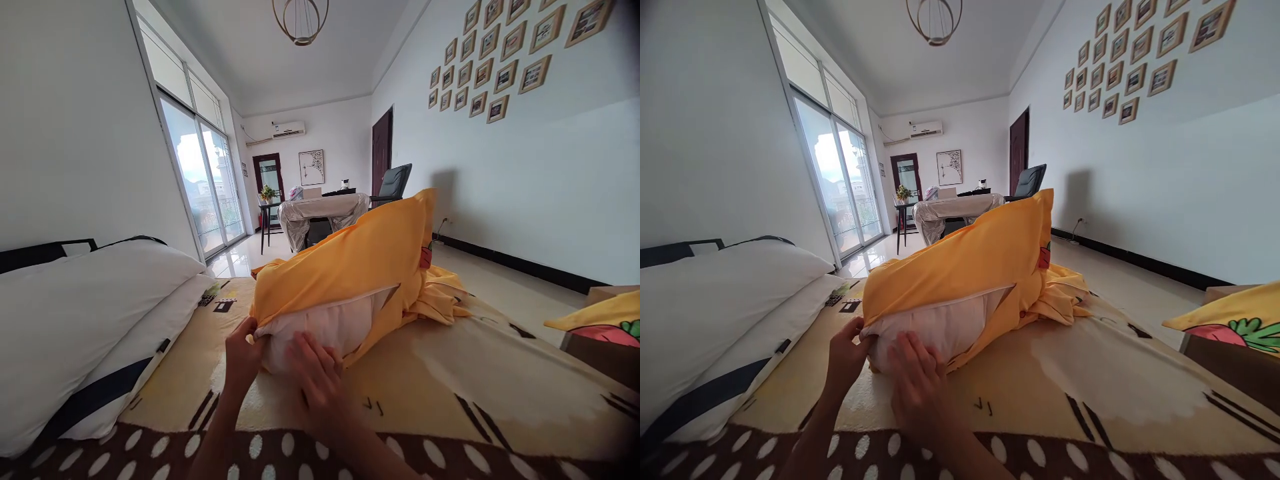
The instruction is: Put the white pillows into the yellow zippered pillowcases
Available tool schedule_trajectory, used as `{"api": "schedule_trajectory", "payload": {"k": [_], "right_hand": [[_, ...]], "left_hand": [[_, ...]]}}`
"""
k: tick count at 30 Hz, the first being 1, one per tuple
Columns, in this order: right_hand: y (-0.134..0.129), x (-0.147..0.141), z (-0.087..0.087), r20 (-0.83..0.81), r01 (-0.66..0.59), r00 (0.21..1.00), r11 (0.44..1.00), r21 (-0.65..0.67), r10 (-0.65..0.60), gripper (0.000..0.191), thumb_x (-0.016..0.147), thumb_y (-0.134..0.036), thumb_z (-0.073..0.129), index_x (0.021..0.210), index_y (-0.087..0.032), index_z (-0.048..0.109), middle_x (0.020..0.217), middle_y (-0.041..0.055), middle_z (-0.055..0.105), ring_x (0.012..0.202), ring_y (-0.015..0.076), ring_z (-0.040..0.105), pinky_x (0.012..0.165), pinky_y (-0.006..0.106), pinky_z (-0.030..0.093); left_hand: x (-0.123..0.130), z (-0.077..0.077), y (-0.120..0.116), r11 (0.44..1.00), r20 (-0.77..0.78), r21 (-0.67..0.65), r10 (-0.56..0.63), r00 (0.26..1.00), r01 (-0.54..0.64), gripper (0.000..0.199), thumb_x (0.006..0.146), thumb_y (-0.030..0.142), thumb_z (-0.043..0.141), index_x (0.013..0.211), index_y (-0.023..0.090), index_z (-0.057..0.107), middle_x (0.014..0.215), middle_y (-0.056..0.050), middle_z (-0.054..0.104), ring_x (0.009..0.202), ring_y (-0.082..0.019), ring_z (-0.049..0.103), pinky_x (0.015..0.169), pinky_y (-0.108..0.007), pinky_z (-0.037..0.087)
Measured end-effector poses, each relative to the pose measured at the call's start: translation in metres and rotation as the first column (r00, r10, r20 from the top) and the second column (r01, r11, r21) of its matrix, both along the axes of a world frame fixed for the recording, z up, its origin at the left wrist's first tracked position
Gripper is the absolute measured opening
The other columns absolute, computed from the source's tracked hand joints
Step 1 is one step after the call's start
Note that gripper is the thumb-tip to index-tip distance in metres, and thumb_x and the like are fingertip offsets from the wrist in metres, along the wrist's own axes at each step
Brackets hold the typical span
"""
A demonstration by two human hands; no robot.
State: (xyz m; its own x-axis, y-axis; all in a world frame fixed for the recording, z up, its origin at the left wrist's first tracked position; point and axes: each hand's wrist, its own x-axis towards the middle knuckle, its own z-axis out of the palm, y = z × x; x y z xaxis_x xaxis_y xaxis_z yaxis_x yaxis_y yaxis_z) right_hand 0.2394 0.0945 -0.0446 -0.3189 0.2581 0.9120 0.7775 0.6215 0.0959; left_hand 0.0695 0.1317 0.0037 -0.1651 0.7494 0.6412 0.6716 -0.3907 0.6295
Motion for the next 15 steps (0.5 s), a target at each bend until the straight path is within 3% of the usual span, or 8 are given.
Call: {"api": "schedule_trajectory", "payload": {"k": [3,7,10,15], "right_hand": [[-0.006,-0.002,0.004,0.067,0.016,0.998,1.000,-0.001,-0.016,0.048,0.085,-0.017,0.043,0.133,-0.016,0.050,0.135,0.0058,0.054,0.131,0.0188,0.039,0.110,0.034,0.016],[-0.008,0.001,0.007,0.014,0.075,0.997,0.997,0.010,-0.075,0.043,0.090,-0.028,0.045,0.133,-0.022,0.051,0.126,0.0047,0.061,0.122,0.0192,0.048,0.110,0.035,0.013],[-0.009,0.006,0.008,-0.013,0.079,0.997,0.997,0.015,-0.079,0.040,0.091,-0.032,0.044,0.129,-0.025,0.054,0.122,0.0050,0.064,0.117,0.0214,0.052,0.105,0.035,0.018],[-0.013,0.014,0.015,-0.058,0.034,0.998,0.997,-0.064,-0.037,0.035,0.091,-0.032,0.043,0.121,-0.025,0.059,0.117,0.0054,0.065,0.110,0.0230,0.052,0.093,0.035,0.026]], "left_hand": [[0.023,-0.007,-0.009,0.943,-0.020,0.285,0.183,0.983,-0.170,0.021,0.069,0.012,0.046,0.055,0.019,0.033,0.052,0.006,0.034,0.051,-0.009,0.033,0.052,-0.020,0.029],[0.046,-0.005,-0.030,0.800,-0.112,0.573,0.294,0.949,-0.180,0.033,0.075,0.005,0.049,0.053,0.019,0.028,0.049,0.007,0.029,0.047,-0.008,0.028,0.050,-0.021,0.027],[0.053,0.001,-0.045,0.775,-0.141,0.614,0.293,0.946,-0.149,0.035,0.078,0.004,0.050,0.053,0.019,0.029,0.049,0.007,0.029,0.046,-0.008,0.029,0.049,-0.021,0.028],[0.060,0.006,-0.066,0.858,-0.176,0.500,0.228,0.958,-0.112,0.034,0.080,0.012,0.056,0.056,0.019,0.033,0.050,0.007,0.032,0.046,-0.007,0.031,0.048,-0.018,0.030]]}}
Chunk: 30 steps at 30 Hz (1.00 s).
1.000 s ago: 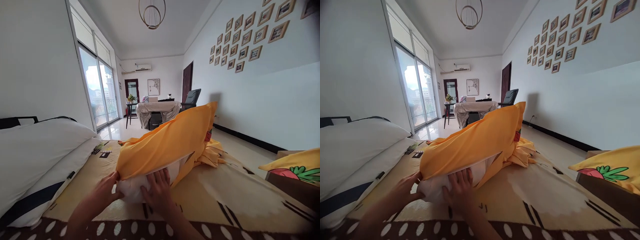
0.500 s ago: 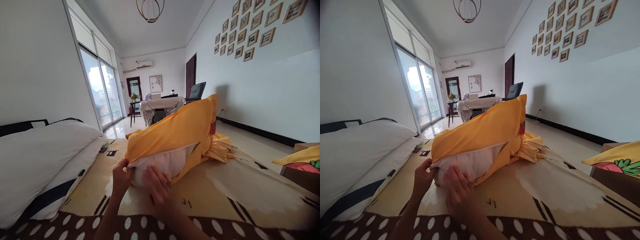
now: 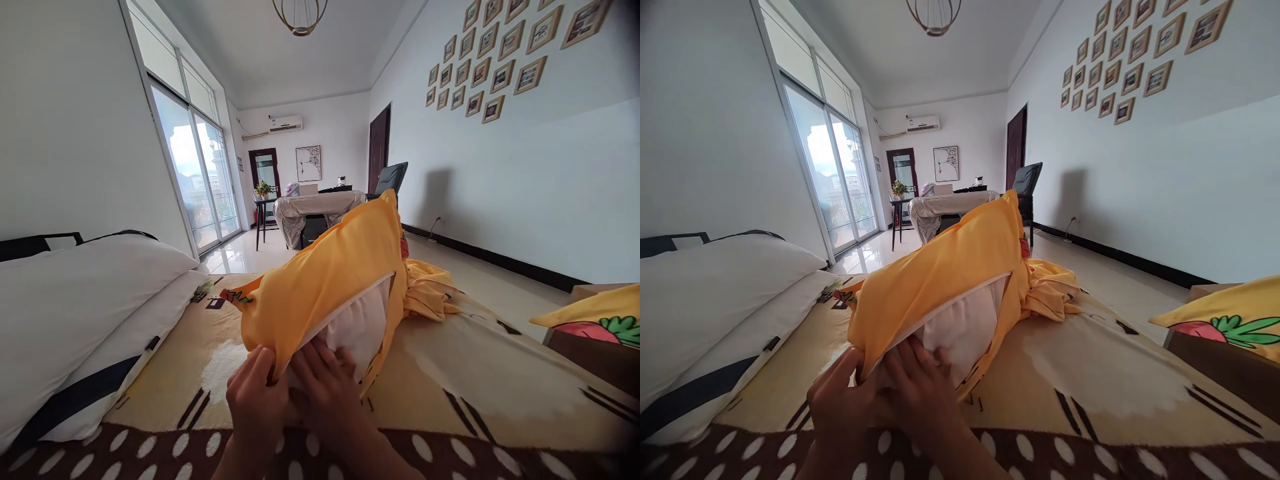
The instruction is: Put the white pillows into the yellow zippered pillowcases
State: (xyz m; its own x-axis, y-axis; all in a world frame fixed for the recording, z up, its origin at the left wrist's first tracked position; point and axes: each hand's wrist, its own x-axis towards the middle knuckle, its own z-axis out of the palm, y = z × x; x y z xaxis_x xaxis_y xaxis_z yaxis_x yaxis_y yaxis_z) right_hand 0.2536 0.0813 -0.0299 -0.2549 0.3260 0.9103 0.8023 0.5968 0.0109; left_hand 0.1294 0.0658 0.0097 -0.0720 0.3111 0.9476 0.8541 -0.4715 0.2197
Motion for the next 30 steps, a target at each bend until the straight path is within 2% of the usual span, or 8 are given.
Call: {"api": "schedule_trajectory", "payload": {"k": [3,6,13,15,18,22,26,30], "right_hand": [[-0.002,0.004,0.005,-0.017,-0.017,1.000,0.999,-0.028,0.016,0.030,0.090,-0.029,0.045,0.115,-0.028,0.061,0.106,0.0042,0.066,0.104,0.0228,0.051,0.088,0.036,0.027],[-0.001,0.005,0.008,-0.027,0.007,1.000,1.000,0.011,-0.006,0.024,0.088,-0.029,0.047,0.106,-0.028,0.064,0.093,0.0055,0.063,0.096,0.0240,0.048,0.082,0.037,0.028],[-0.001,0.008,0.008,-0.034,0.035,0.999,0.991,0.127,-0.031,0.023,0.088,-0.024,0.043,0.085,-0.026,0.066,0.081,0.0066,0.054,0.080,0.0224,0.045,0.071,0.035,0.031],[0.000,0.009,0.007,-0.037,0.011,0.999,0.988,0.153,-0.006,0.025,0.089,-0.023,0.042,0.079,-0.024,0.064,0.075,0.0054,0.052,0.074,0.0202,0.043,0.067,0.033,0.030],[0.004,0.009,0.002,-0.005,-0.025,1.000,0.987,0.156,0.026,0.025,0.091,-0.023,0.041,0.075,-0.021,0.060,0.068,0.0039,0.050,0.066,0.0177,0.041,0.060,0.031,0.026],[0.004,0.001,-0.002,0.057,-0.053,0.997,0.990,0.131,0.046,0.026,0.091,-0.018,0.039,0.072,-0.019,0.057,0.065,0.0035,0.050,0.062,0.0172,0.041,0.058,0.032,0.025],[0.000,-0.006,0.000,0.063,-0.072,0.996,0.992,0.100,0.066,0.028,0.093,-0.017,0.037,0.077,-0.018,0.059,0.069,0.0049,0.055,0.062,0.0179,0.045,0.057,0.032,0.029],[0.005,-0.008,-0.002,0.032,-0.109,0.994,0.991,0.082,0.107,0.031,0.094,-0.019,0.036,0.076,-0.020,0.062,0.067,0.0047,0.060,0.064,0.0178,0.050,0.060,0.033,0.038]], "left_hand": [[0.002,0.004,-0.009,0.997,-0.020,-0.068,-0.029,0.999,0.027,0.029,0.079,0.010,0.053,0.057,0.019,0.036,0.050,0.007,0.035,0.046,-0.006,0.033,0.049,-0.017,0.032],[0.002,0.009,-0.017,0.993,-0.051,-0.084,-0.087,0.995,0.083,0.027,0.078,0.008,0.050,0.058,0.019,0.034,0.051,0.007,0.036,0.045,-0.007,0.031,0.048,-0.017,0.031],[0.004,0.012,-0.030,0.988,-0.128,-0.134,-0.088,0.988,0.071,0.025,0.077,0.006,0.047,0.060,0.020,0.034,0.053,0.006,0.039,0.047,-0.008,0.036,0.050,-0.018,0.033],[0.007,0.009,-0.026,0.992,-0.119,-0.092,-0.096,0.988,0.086,0.026,0.077,0.006,0.048,0.060,0.020,0.035,0.053,0.006,0.038,0.048,-0.007,0.036,0.051,-0.019,0.033],[0.011,0.004,-0.014,0.994,-0.099,0.063,-0.087,0.991,0.093,0.026,0.078,0.005,0.052,0.062,0.019,0.038,0.053,0.006,0.039,0.050,-0.008,0.037,0.053,-0.019,0.034],[0.009,0.002,0.003,0.970,-0.198,0.236,-0.011,0.980,0.058,0.012,0.079,0.006,0.060,0.084,0.015,0.055,0.069,-0.001,0.056,0.065,-0.011,0.050,0.064,-0.022,0.043],[0.008,0.002,0.005,0.969,-0.315,0.237,0.009,0.949,0.069,0.018,0.078,0.004,0.061,0.095,0.011,0.060,0.079,-0.008,0.063,0.075,-0.017,0.053,0.073,-0.030,0.045],[0.020,-0.003,-0.005,0.970,-0.303,0.182,-0.099,0.948,0.159,0.018,0.082,0.000,0.050,0.092,0.011,0.060,0.074,-0.007,0.062,0.071,-0.016,0.053,0.070,-0.031,0.042]]}}
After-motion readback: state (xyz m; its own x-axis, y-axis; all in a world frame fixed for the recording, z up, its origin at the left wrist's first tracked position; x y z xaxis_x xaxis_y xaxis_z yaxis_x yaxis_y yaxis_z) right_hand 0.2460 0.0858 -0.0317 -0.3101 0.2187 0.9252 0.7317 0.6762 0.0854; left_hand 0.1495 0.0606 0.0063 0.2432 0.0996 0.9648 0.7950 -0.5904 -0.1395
